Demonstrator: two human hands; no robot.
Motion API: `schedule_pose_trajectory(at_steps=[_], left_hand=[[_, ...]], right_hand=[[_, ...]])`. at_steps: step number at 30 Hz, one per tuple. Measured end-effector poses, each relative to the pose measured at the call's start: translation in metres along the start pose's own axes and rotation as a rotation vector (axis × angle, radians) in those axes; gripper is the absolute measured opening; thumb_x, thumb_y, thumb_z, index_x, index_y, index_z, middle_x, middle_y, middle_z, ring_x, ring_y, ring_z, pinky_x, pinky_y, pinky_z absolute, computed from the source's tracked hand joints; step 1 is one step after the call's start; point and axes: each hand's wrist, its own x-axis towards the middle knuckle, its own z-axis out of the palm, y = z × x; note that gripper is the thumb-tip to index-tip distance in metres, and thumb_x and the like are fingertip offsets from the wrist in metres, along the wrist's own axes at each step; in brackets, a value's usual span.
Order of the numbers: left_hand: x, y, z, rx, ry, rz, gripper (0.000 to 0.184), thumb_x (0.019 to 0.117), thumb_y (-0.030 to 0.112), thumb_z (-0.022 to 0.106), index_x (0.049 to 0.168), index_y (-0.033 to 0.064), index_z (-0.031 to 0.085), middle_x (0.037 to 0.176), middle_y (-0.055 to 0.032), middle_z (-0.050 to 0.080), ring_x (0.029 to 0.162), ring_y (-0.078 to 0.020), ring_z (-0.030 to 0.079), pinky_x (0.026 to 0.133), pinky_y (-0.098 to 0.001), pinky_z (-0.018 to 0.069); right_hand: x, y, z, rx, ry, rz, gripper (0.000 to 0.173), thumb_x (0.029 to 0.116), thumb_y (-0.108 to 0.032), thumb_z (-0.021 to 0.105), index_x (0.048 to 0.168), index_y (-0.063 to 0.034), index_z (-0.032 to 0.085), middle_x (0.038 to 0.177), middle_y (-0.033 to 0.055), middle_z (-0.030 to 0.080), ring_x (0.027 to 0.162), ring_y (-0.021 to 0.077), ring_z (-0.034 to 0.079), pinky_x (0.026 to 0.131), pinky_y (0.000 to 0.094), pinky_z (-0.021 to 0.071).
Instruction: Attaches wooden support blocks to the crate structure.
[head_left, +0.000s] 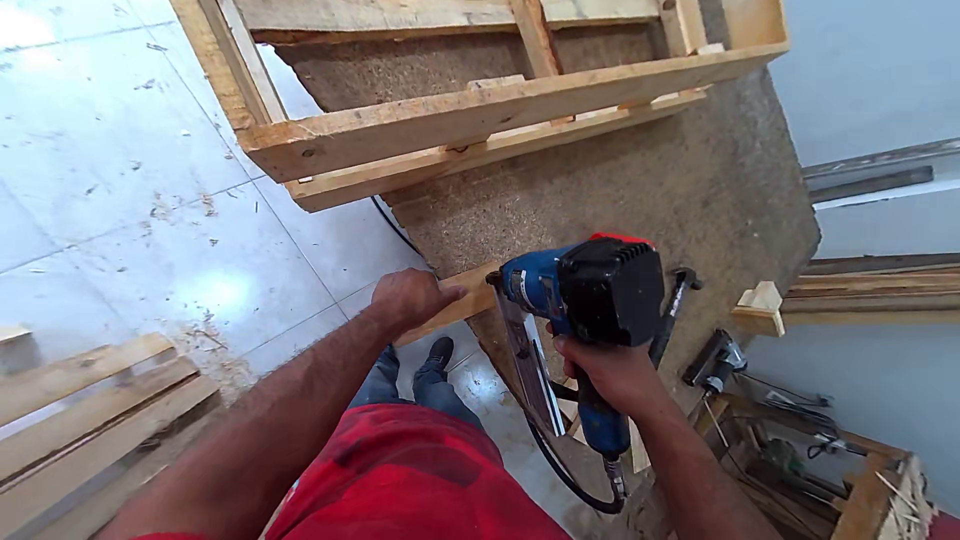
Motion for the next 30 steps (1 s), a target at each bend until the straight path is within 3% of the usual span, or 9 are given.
schedule_pose_trajectory(at_steps=[5,9,12,14,17,22,25,30], left_hand=[[-0.001,0.001,-0.001,-0.013,-0.003,-0.002,0.094,0.0851,0.093,0.023,0.089,0.0116,0.070,0.088,-0.0145,0.071,0.089,-0.0345,0.071,0.071,-0.0598,0.0560],[0.001,-0.001,-0.002,-0.013,-0.003,0.007,0.093,0.0860,0.092,0.023,0.087,0.0114,0.069,0.087,-0.0144,0.070,0.088,-0.0343,0.071,0.070,-0.0588,0.0556],[0.000,-0.001,-0.001,-0.015,-0.010,0.010,0.092,0.0864,0.091,0.023,0.088,0.0109,0.069,0.088,-0.0150,0.070,0.089,-0.0351,0.071,0.071,-0.0599,0.0554],[0.001,0.000,-0.002,-0.004,-0.004,0.007,0.093,0.0860,0.092,0.022,0.087,0.0118,0.069,0.087,-0.0144,0.070,0.089,-0.0348,0.071,0.071,-0.0595,0.0556],[0.002,0.001,-0.001,-0.024,-0.013,-0.011,0.090,0.0877,0.090,0.027,0.093,0.0108,0.070,0.092,-0.0163,0.071,0.092,-0.0373,0.071,0.073,-0.0625,0.0557],[0.002,0.001,0.000,-0.012,-0.022,-0.030,0.090,0.0878,0.090,0.027,0.095,0.0107,0.070,0.094,-0.0167,0.071,0.093,-0.0378,0.071,0.073,-0.0624,0.0558],[0.000,0.003,0.002,0.001,-0.011,-0.031,0.092,0.0864,0.091,0.025,0.095,0.0114,0.071,0.093,-0.0162,0.071,0.093,-0.0370,0.071,0.074,-0.0624,0.0560],[-0.009,0.021,-0.018,0.069,0.000,-0.040,0.091,0.0861,0.091,0.027,0.101,0.0127,0.070,0.093,-0.0161,0.071,0.093,-0.0375,0.071,0.074,-0.0612,0.0566]], right_hand=[[0.014,-0.008,0.001,-0.038,-0.052,0.017,0.018,0.0935,-0.016,0.076,0.111,-0.0126,0.073,0.089,0.0110,0.074,0.059,0.0248,0.066,0.054,0.0359,0.0598],[0.019,-0.017,0.001,-0.172,-0.081,0.044,0.012,0.0957,-0.024,0.074,0.102,-0.0140,0.073,0.069,0.0081,0.069,0.053,0.0206,0.064,0.050,0.0337,0.0563],[0.019,-0.020,-0.001,-0.220,-0.094,0.045,0.010,0.0958,-0.023,0.073,0.101,-0.0145,0.072,0.070,0.0065,0.069,0.053,0.0197,0.064,0.049,0.0336,0.0567],[0.016,-0.020,-0.002,-0.180,-0.097,0.044,0.013,0.0944,-0.019,0.073,0.107,-0.0147,0.073,0.078,0.0074,0.072,0.056,0.0212,0.066,0.052,0.0347,0.0589],[0.001,-0.007,-0.002,-0.141,-0.075,0.101,0.022,0.0919,-0.019,0.075,0.113,-0.0141,0.072,0.079,0.0091,0.072,0.061,0.0228,0.069,0.058,0.0364,0.0612],[-0.006,0.005,0.005,-0.149,-0.036,0.104,0.017,0.0901,-0.024,0.078,0.104,-0.0168,0.072,0.075,0.0066,0.072,0.061,0.0204,0.069,0.059,0.0360,0.0617],[-0.012,0.013,-0.001,-0.107,-0.057,0.085,0.018,0.0897,-0.024,0.078,0.106,-0.0183,0.072,0.080,0.0042,0.073,0.066,0.0193,0.071,0.063,0.0371,0.0630],[-0.060,0.062,-0.007,0.115,0.100,0.125,0.037,0.0816,-0.023,0.084,0.111,-0.0069,0.068,0.089,0.0039,0.075,0.079,0.0180,0.074,0.077,0.0367,0.0651]])
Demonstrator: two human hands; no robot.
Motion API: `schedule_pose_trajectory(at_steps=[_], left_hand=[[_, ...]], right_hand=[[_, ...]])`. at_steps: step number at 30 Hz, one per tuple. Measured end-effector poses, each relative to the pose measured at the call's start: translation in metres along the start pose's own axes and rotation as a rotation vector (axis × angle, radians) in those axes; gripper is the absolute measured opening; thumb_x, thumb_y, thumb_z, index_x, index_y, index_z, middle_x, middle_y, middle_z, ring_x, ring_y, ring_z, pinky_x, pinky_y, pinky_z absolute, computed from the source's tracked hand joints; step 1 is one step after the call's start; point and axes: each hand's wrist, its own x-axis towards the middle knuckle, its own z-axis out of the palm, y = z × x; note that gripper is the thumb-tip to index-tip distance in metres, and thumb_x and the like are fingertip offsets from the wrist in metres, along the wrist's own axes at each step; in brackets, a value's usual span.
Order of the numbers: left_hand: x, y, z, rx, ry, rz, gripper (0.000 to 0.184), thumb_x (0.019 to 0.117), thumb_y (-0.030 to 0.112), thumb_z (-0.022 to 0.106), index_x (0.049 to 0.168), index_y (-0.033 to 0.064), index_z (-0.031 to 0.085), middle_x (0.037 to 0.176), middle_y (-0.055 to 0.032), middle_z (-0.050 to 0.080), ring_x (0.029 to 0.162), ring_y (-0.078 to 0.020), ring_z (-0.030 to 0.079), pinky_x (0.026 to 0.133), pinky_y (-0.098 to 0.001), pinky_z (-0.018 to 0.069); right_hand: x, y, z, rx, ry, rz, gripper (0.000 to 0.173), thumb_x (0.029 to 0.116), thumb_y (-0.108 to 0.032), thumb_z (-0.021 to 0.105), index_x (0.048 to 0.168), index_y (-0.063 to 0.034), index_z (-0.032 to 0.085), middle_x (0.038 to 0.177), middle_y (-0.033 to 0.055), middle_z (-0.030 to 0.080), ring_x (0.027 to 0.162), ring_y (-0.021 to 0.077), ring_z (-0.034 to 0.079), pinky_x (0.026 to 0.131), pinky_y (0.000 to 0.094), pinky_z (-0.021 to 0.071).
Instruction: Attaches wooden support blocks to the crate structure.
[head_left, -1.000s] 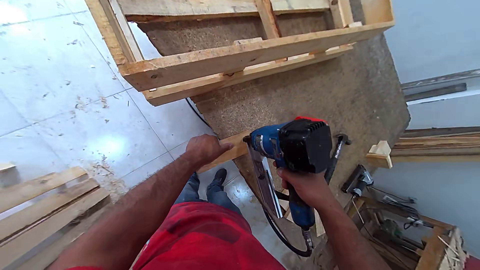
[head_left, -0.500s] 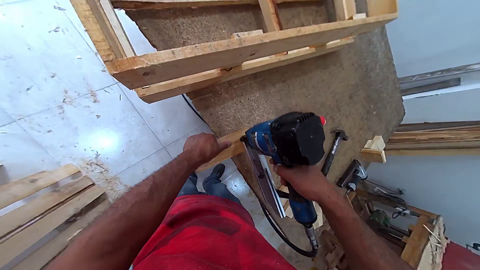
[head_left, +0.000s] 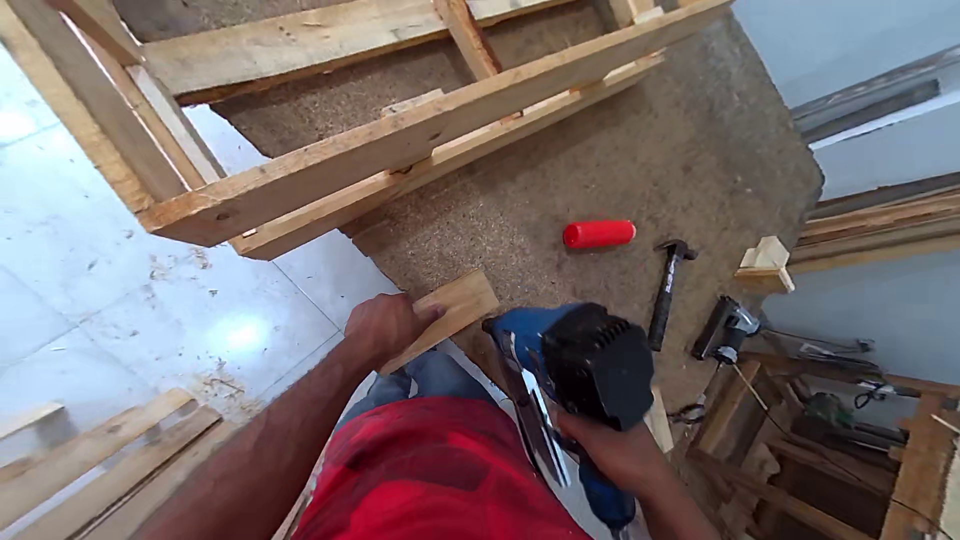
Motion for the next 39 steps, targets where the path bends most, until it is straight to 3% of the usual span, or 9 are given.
schedule_pose_trajectory(at_steps=[3,8,12,16,19,27,30,35,39], left_hand=[[0.002,0.035,-0.019,0.002,0.031,0.021,0.091,0.0860,0.091,0.029,0.111,0.0131,0.069,0.097,-0.0179,0.072,0.095,-0.0402,0.071,0.076,-0.0642,0.0557],[0.062,0.079,-0.026,0.077,0.131,0.155,0.083,0.0878,0.085,0.044,0.116,0.0108,0.068,0.105,-0.0187,0.071,0.101,-0.0416,0.069,0.080,-0.0661,0.0554],[0.067,0.057,-0.011,0.061,0.347,0.290,0.087,0.0744,0.081,0.067,0.126,0.0108,0.066,0.131,-0.0160,0.060,0.124,-0.0385,0.056,0.097,-0.0604,0.0502],[0.032,0.025,0.011,0.088,0.362,0.276,0.111,0.0654,0.081,0.075,0.144,0.0063,0.054,0.145,-0.0163,0.054,0.136,-0.0367,0.049,0.111,-0.0592,0.0408],[0.035,0.014,0.029,0.040,0.435,0.242,0.099,0.0702,0.067,0.081,0.140,0.0017,0.055,0.146,-0.0182,0.053,0.140,-0.0382,0.045,0.114,-0.0584,0.0373],[0.052,0.007,0.043,-0.028,0.648,0.363,0.086,0.0658,0.068,0.075,0.122,0.0035,0.066,0.139,-0.0141,0.060,0.139,-0.0350,0.048,0.108,-0.0581,0.0408],[0.051,0.007,0.044,-0.045,0.697,0.378,0.078,0.0649,0.060,0.078,0.118,0.0035,0.067,0.137,-0.0135,0.063,0.137,-0.0336,0.050,0.108,-0.0566,0.0416],[0.045,-0.002,0.049,-0.048,0.626,0.367,0.084,0.0743,0.060,0.077,0.135,0.0035,0.061,0.150,-0.0147,0.053,0.147,-0.0368,0.040,0.120,-0.0571,0.0316],[0.048,-0.008,0.055,-0.071,0.651,0.380,0.082,0.0700,0.059,0.080,0.126,0.0013,0.064,0.146,-0.0162,0.056,0.146,-0.0386,0.040,0.120,-0.0575,0.0306]], right_hand=[[-0.024,0.026,-0.012,0.115,0.091,0.041,0.038,0.0794,-0.018,0.084,0.109,-0.0014,0.068,0.086,0.0076,0.075,0.077,0.0209,0.075,0.076,0.0385,0.0651],[-0.007,0.051,-0.034,0.208,0.108,0.057,0.038,0.0802,-0.017,0.084,0.110,0.0002,0.068,0.092,0.0117,0.077,0.083,0.0254,0.077,0.081,0.0419,0.0656],[0.002,0.044,-0.041,0.297,0.122,0.026,0.026,0.0823,-0.013,0.079,0.100,0.0025,0.069,0.078,0.0131,0.073,0.069,0.0243,0.072,0.069,0.0380,0.0632],[0.011,0.022,-0.043,0.277,0.114,0.083,0.028,0.0821,-0.020,0.080,0.099,0.0009,0.070,0.078,0.0111,0.072,0.070,0.0217,0.072,0.070,0.0366,0.0627],[0.020,0.000,-0.036,0.251,0.109,0.052,0.032,0.0817,-0.020,0.081,0.103,0.0013,0.070,0.082,0.0107,0.074,0.074,0.0210,0.073,0.073,0.0360,0.0637],[0.056,-0.043,-0.015,0.072,0.052,-0.018,0.038,0.0821,-0.025,0.085,0.107,0.0005,0.070,0.090,0.0079,0.076,0.084,0.0178,0.075,0.082,0.0353,0.0643],[0.070,-0.053,-0.009,-0.050,0.017,0.007,0.042,0.0814,-0.028,0.085,0.109,-0.0011,0.069,0.094,0.0053,0.076,0.089,0.0144,0.074,0.086,0.0337,0.0637],[0.082,-0.058,-0.005,-0.147,0.014,-0.017,0.045,0.0809,-0.031,0.085,0.110,-0.0015,0.068,0.094,0.0032,0.075,0.089,0.0122,0.074,0.085,0.0325,0.0639],[0.083,-0.061,-0.005,-0.086,0.014,0.039,0.038,0.0807,-0.029,0.085,0.105,-0.0028,0.070,0.089,0.0057,0.075,0.083,0.0169,0.074,0.080,0.0355,0.0647]])
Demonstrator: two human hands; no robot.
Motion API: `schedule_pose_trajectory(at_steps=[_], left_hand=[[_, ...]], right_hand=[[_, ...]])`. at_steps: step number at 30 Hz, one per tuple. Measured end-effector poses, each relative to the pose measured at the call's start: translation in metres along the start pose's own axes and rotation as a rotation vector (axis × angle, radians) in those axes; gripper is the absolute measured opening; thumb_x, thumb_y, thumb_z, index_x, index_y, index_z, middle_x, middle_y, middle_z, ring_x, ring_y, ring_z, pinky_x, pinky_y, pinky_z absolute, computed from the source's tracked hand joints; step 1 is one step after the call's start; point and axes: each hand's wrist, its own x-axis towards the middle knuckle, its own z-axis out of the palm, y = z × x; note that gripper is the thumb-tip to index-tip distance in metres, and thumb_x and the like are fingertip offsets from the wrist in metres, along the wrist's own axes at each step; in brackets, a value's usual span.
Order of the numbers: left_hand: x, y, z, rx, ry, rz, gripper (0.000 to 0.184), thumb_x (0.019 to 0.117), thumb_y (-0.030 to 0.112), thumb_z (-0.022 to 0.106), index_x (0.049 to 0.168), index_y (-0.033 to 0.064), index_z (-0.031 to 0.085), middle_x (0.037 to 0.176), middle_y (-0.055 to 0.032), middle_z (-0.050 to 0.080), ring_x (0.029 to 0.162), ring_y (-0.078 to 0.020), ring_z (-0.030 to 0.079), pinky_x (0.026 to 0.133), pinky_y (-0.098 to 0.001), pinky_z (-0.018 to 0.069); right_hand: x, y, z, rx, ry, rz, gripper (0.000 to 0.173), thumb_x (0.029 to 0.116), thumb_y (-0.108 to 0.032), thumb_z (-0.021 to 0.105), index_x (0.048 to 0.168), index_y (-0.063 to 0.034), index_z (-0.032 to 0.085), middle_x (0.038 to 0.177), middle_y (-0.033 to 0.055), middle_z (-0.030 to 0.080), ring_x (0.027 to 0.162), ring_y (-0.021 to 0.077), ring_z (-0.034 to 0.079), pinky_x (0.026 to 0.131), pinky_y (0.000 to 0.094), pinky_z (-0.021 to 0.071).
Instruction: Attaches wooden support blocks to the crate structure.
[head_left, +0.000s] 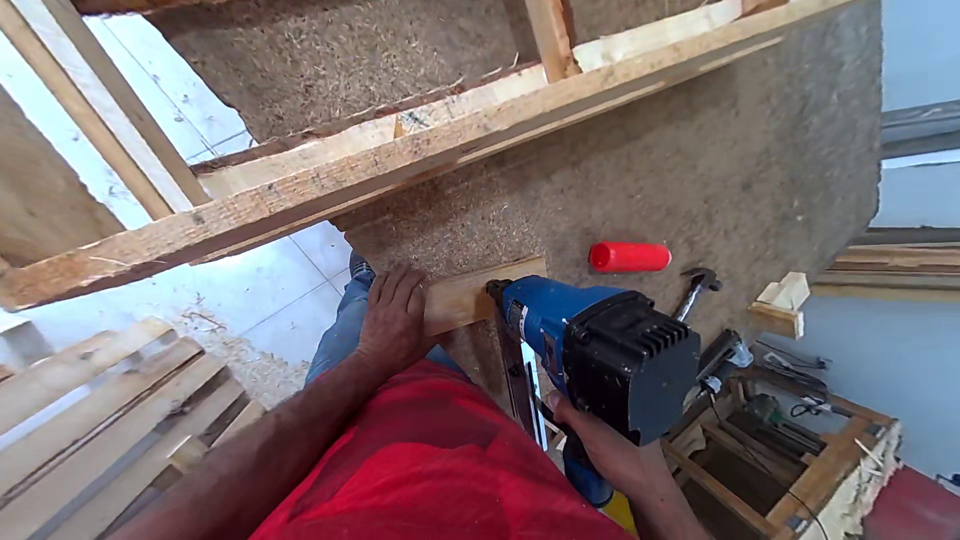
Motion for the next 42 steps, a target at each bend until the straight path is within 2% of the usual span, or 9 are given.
schedule_pose_trajectory(at_steps=[10,16,22,28,31,34,36,39,42], left_hand=[[0.001,0.002,0.003,-0.080,0.065,-0.036,0.078,0.0656,0.052,0.084,0.126,0.0060,0.064,0.144,-0.0111,0.060,0.147,-0.0358,0.041,0.122,-0.0573,0.0294],[0.001,0.001,0.005,-0.067,0.048,-0.056,0.077,0.0663,0.054,0.084,0.124,0.0070,0.065,0.145,-0.0081,0.059,0.148,-0.0333,0.040,0.123,-0.0563,0.0281],[0.001,0.003,0.003,-0.069,0.036,-0.060,0.080,0.0660,0.055,0.085,0.126,0.0066,0.065,0.147,-0.0083,0.058,0.149,-0.0332,0.039,0.124,-0.0555,0.0269],[0.002,0.001,0.005,-0.063,0.029,-0.063,0.080,0.0640,0.050,0.087,0.127,0.0069,0.064,0.147,-0.0078,0.058,0.149,-0.0320,0.038,0.124,-0.0541,0.0256],[0.001,0.000,-0.001,-0.063,-0.044,-0.059,0.088,0.0644,0.062,0.084,0.130,0.0081,0.062,0.151,-0.0069,0.054,0.152,-0.0310,0.034,0.125,-0.0532,0.0233],[-0.002,-0.010,-0.017,-0.231,-0.153,-0.086,0.110,0.0633,0.077,0.080,0.146,0.0102,0.053,0.164,-0.0068,0.038,0.157,-0.0275,0.022,0.128,-0.0552,0.0157],[-0.010,-0.018,-0.023,-0.329,-0.118,-0.117,0.090,0.0822,0.072,0.069,0.150,0.0154,0.051,0.165,-0.0076,0.035,0.158,-0.0306,0.019,0.125,-0.0629,0.0152],[-0.013,-0.024,-0.021,-0.424,0.022,-0.156,0.043,0.1029,0.049,0.051,0.133,0.0238,0.070,0.161,-0.0086,0.043,0.156,-0.0342,0.023,0.125,-0.0623,0.0182],[-0.010,-0.027,-0.019,-0.468,0.122,-0.126,0.031,0.1050,0.030,0.052,0.121,0.0242,0.077,0.154,-0.0131,0.051,0.153,-0.0369,0.030,0.124,-0.0595,0.0243]], right_hand=[[-0.002,0.004,-0.001,-0.034,-0.042,-0.051,0.039,0.0839,-0.029,0.083,0.107,-0.0015,0.069,0.091,0.0041,0.076,0.085,0.0148,0.074,0.083,0.0333,0.0645],[0.002,-0.001,0.000,-0.342,-0.100,-0.058,0.047,0.0871,-0.045,0.076,0.111,-0.0049,0.071,0.096,0.0003,0.074,0.092,0.0052,0.071,0.088,0.0287,0.0601],[-0.015,0.023,-0.010,-0.251,-0.112,-0.039,0.045,0.0857,-0.040,0.080,0.112,-0.0049,0.070,0.096,0.0000,0.076,0.090,0.0083,0.073,0.086,0.0314,0.0636],[-0.020,0.034,-0.004,-0.520,-0.075,-0.078,0.056,0.0854,-0.049,0.075,0.119,-0.0040,0.071,0.108,0.0040,0.075,0.108,0.0069,0.068,0.099,0.0300,0.0554],[-0.026,0.027,-0.005,-0.435,-0.066,-0.056,0.058,0.0825,-0.047,0.079,0.118,-0.0027,0.069,0.106,0.0028,0.075,0.103,0.0061,0.070,0.096,0.0297,0.0580],[-0.032,0.040,-0.006,-0.380,-0.079,-0.104,0.059,0.0821,-0.045,0.081,0.119,-0.0012,0.068,0.106,0.0035,0.075,0.103,0.0074,0.070,0.096,0.0310,0.0588],[-0.037,0.046,-0.003,-0.526,-0.155,-0.143,0.060,0.0885,-0.053,0.073,0.121,-0.0025,0.070,0.112,0.0064,0.074,0.111,0.0111,0.068,0.102,0.0344,0.0547],[-0.035,0.036,0.009,-0.778,-0.271,-0.267,0.061,0.0959,-0.062,0.056,0.124,-0.0107,0.072,0.120,0.0113,0.073,0.120,0.0205,0.066,0.108,0.0439,0.0484],[-0.029,-0.011,0.024,-0.581,-0.249,-0.135,0.053,0.0903,-0.052,0.068,0.121,-0.0094,0.072,0.115,0.0009,0.074,0.114,0.0058,0.065,0.106,0.0277,0.0483]])
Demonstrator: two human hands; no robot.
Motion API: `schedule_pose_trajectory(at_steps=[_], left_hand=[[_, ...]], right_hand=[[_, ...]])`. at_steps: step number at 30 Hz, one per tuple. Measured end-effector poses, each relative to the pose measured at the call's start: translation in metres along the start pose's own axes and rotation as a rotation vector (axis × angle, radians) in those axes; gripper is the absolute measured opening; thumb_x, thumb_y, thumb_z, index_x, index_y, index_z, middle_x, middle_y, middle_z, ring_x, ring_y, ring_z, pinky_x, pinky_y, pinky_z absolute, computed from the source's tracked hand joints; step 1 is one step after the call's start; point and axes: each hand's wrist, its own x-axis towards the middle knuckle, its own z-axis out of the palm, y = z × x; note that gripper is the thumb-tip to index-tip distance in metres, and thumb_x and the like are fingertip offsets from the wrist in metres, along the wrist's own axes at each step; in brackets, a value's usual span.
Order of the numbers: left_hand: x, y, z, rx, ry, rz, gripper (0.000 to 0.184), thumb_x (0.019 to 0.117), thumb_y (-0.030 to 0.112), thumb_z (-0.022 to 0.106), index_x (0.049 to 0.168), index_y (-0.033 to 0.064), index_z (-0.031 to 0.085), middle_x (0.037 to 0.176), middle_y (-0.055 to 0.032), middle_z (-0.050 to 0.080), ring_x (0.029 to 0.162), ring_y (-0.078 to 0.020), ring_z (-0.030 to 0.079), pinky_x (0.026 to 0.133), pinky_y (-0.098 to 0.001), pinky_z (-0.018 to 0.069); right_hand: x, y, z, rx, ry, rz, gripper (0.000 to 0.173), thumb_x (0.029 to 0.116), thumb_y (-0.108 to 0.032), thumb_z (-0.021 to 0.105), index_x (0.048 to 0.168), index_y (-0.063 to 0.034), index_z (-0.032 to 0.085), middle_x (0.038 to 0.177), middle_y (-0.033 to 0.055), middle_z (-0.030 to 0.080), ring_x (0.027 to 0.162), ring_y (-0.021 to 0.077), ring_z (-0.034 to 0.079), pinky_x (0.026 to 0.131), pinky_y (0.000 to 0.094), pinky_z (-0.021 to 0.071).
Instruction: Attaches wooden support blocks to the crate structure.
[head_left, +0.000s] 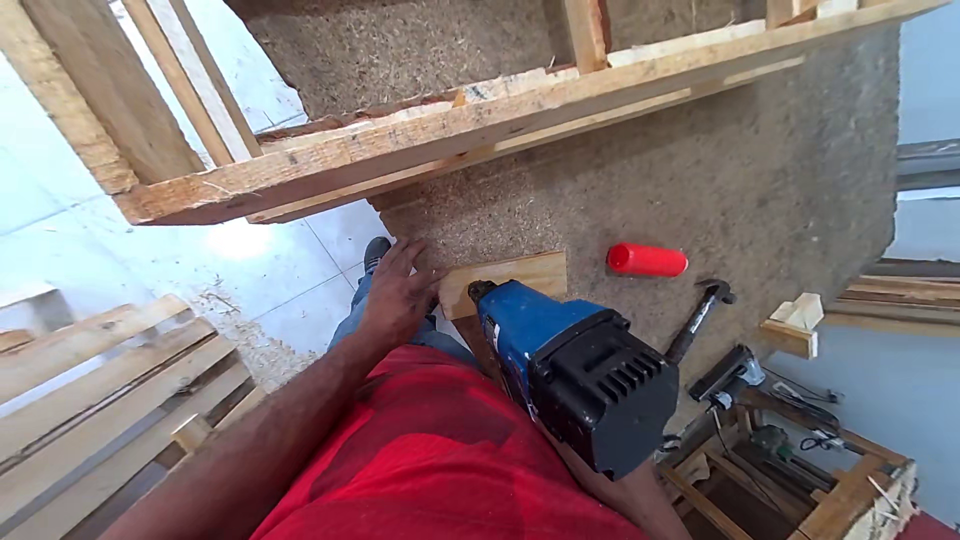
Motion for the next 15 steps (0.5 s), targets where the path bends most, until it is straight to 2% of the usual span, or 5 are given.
schedule_pose_trajectory(at_steps=[3,8,10,13,15], left_hand=[[0.002,-0.003,-0.002,0.027,-0.004,0.023,0.031,0.1028,0.018,0.053,0.121,0.0268,0.077,0.153,-0.0114,0.053,0.152,-0.0361,0.032,0.123,-0.0589,0.0262],[0.002,-0.007,-0.004,0.070,-0.051,0.049,0.034,0.1027,0.018,0.053,0.125,0.0296,0.075,0.155,-0.0087,0.051,0.152,-0.0367,0.031,0.122,-0.0613,0.0252],[0.002,-0.008,-0.004,0.098,-0.071,0.051,0.033,0.1034,0.022,0.053,0.126,0.0315,0.074,0.156,-0.0071,0.051,0.153,-0.0366,0.030,0.122,-0.0621,0.0240],[0.002,-0.006,-0.009,0.197,-0.137,0.071,0.034,0.1052,0.035,0.050,0.133,0.0352,0.070,0.159,-0.0060,0.047,0.154,-0.0374,0.028,0.122,-0.0652,0.0216],[0.005,-0.007,-0.011,0.251,-0.149,0.093,0.035,0.1053,0.039,0.050,0.134,0.0370,0.069,0.159,-0.0060,0.047,0.153,-0.0374,0.030,0.121,-0.0667,0.0215]], right_hand=[[0.008,-0.024,-0.006,0.097,0.033,0.023,0.054,0.0863,-0.047,0.074,0.118,-0.0039,0.070,0.107,-0.0004,0.074,0.106,0.0000,0.065,0.100,0.0209,0.0499],[0.011,-0.038,-0.006,0.052,0.047,-0.012,0.047,0.0874,-0.044,0.073,0.114,-0.0047,0.073,0.106,0.0027,0.074,0.106,0.0034,0.066,0.099,0.0235,0.0505],[0.009,-0.050,-0.015,0.048,0.026,-0.016,0.045,0.0876,-0.043,0.073,0.113,-0.0059,0.074,0.104,0.0015,0.075,0.104,0.0023,0.066,0.098,0.0223,0.0497],[-0.002,-0.046,-0.016,0.092,0.078,-0.109,0.045,0.0879,-0.037,0.074,0.112,0.0005,0.071,0.103,0.0076,0.074,0.103,0.0071,0.067,0.098,0.0270,0.0512],[-0.008,-0.046,-0.019,0.163,0.055,-0.050,0.044,0.0857,-0.033,0.076,0.113,0.0008,0.069,0.102,0.0050,0.073,0.101,0.0025,0.065,0.096,0.0226,0.0511]])
